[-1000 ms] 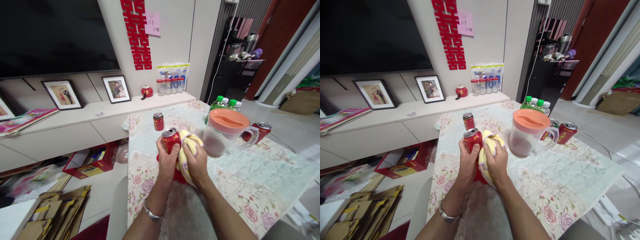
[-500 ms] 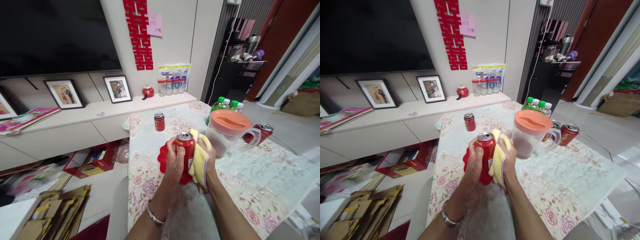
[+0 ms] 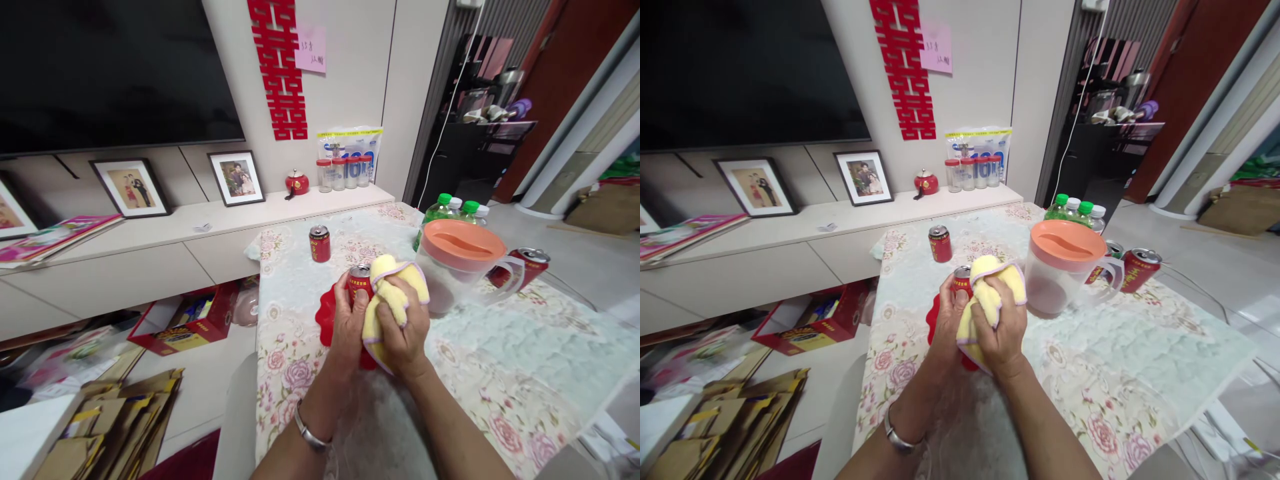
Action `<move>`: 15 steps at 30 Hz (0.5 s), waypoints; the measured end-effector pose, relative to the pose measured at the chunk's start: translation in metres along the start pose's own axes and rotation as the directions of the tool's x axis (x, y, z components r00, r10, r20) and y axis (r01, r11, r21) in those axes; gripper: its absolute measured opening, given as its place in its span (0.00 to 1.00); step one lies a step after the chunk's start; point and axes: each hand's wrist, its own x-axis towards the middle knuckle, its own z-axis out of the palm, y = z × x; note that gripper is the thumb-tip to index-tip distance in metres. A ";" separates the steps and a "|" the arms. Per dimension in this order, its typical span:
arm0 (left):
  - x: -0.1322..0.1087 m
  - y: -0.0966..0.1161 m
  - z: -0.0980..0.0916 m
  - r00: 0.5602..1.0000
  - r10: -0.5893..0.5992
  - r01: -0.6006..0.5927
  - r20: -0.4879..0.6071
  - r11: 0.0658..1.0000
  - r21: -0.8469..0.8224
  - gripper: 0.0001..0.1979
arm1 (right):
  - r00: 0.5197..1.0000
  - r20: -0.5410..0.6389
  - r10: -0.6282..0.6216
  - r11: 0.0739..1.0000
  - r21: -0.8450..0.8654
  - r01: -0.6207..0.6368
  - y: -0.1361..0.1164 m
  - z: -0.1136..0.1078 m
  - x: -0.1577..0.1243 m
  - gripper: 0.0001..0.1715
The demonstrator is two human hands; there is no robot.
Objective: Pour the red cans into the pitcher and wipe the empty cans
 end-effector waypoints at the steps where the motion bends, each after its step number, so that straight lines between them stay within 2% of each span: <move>1: 0.001 -0.001 0.000 1.000 -0.002 0.002 -0.006 1.000 -0.017 0.35 | 0.999 0.023 -0.026 1.000 -0.002 0.027 -0.001 -0.001 0.000 0.21; 4: 0.002 -0.003 0.002 1.000 0.002 -0.003 -0.024 0.999 -0.043 0.34 | 0.997 0.055 -0.063 0.998 0.007 0.063 -0.002 -0.004 -0.001 0.19; 7: 0.001 -0.003 0.003 0.998 0.059 -0.059 -0.016 0.998 -0.021 0.32 | 1.000 0.002 -0.024 0.999 0.037 0.024 0.001 -0.003 0.000 0.17; 11: -0.004 -0.002 0.003 0.988 0.141 -0.140 0.065 0.990 -0.017 0.33 | 0.981 -0.124 0.150 0.982 0.135 -0.133 0.009 0.002 0.002 0.18; 13: -0.007 0.000 0.003 0.983 0.160 -0.159 0.093 0.987 -0.012 0.33 | 0.960 -0.135 0.246 0.954 0.206 -0.215 0.014 0.006 0.005 0.21; 15: -0.010 0.003 0.004 0.978 0.179 -0.179 0.104 0.984 -0.010 0.33 | 0.946 -0.095 0.310 0.923 0.270 -0.275 0.017 0.008 0.008 0.24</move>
